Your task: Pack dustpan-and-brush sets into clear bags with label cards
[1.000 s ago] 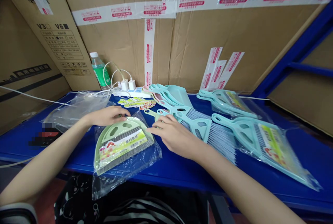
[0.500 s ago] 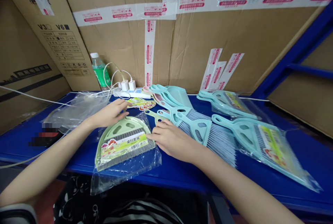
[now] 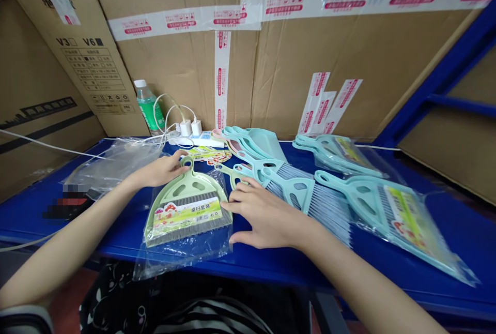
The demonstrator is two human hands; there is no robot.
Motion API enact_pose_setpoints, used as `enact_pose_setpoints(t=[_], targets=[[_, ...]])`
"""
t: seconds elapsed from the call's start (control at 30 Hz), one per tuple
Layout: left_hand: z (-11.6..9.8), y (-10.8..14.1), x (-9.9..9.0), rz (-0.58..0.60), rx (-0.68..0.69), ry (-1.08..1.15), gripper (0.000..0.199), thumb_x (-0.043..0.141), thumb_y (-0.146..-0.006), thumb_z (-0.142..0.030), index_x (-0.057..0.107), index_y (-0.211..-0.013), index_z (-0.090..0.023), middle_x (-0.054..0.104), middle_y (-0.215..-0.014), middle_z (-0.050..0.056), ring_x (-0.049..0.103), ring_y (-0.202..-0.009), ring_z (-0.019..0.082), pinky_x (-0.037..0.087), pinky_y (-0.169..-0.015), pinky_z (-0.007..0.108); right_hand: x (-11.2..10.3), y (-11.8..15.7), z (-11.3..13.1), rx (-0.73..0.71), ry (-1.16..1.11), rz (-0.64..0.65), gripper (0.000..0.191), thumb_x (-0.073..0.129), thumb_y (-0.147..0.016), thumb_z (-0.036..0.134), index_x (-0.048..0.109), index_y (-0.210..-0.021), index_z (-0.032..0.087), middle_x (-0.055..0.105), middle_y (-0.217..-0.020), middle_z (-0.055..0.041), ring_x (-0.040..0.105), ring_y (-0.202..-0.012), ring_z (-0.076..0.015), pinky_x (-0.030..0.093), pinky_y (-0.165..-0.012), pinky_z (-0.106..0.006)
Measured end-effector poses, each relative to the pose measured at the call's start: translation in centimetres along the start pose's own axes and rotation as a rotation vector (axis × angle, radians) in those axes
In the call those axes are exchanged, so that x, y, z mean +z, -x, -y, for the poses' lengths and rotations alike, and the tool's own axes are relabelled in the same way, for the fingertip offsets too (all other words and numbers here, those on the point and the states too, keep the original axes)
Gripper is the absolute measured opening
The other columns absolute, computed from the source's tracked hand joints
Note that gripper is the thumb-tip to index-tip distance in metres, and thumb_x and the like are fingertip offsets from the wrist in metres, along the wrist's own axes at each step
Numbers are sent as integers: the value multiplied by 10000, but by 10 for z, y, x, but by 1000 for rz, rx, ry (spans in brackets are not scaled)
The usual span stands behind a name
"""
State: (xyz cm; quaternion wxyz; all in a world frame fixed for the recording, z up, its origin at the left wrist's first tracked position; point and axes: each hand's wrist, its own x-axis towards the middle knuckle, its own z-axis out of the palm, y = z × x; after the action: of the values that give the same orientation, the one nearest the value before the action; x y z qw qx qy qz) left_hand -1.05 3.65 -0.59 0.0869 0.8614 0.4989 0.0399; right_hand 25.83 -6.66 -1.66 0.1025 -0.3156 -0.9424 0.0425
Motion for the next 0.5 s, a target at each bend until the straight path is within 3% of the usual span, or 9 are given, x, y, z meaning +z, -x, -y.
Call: enact_pose_setpoints(t=[0.1,0.2,0.37,0.5], targets=[[5,-4,6,-38,138,126,524,348,-923,-364,352,-1365,-85,676,-777,55,616,-679,191,441,-667,304,0,-2,-1,18,-4,10,505,772,-732,464,693,-1120,150,680,-957,-90,579,-965,-265,381,-982,-471],[9,-7,11,-51,241,196,514,346,-925,-336,354,-1396,-132,683,-957,79,627,-774,177,469,-722,305,-1,-3,-1,43,0,3,554,777,-697,514,703,-1106,147,669,-939,-86,575,-954,-268,368,-992,-480],[11,-10,18,-53,331,247,515,339,-935,-346,354,-1423,-180,560,-1344,124,592,-1103,207,473,-921,347,-3,-4,-4,90,20,6,571,796,-645,535,710,-1085,181,640,-960,-85,558,-944,-279,425,-898,-451],[10,-12,23,-49,326,236,531,310,-953,-390,357,-1418,-138,434,-1480,146,449,-1323,242,383,-1082,396,-4,-1,-5,120,44,-6,607,817,-614,532,709,-1092,175,609,-985,-101,533,-965,-302,459,-824,-429]])
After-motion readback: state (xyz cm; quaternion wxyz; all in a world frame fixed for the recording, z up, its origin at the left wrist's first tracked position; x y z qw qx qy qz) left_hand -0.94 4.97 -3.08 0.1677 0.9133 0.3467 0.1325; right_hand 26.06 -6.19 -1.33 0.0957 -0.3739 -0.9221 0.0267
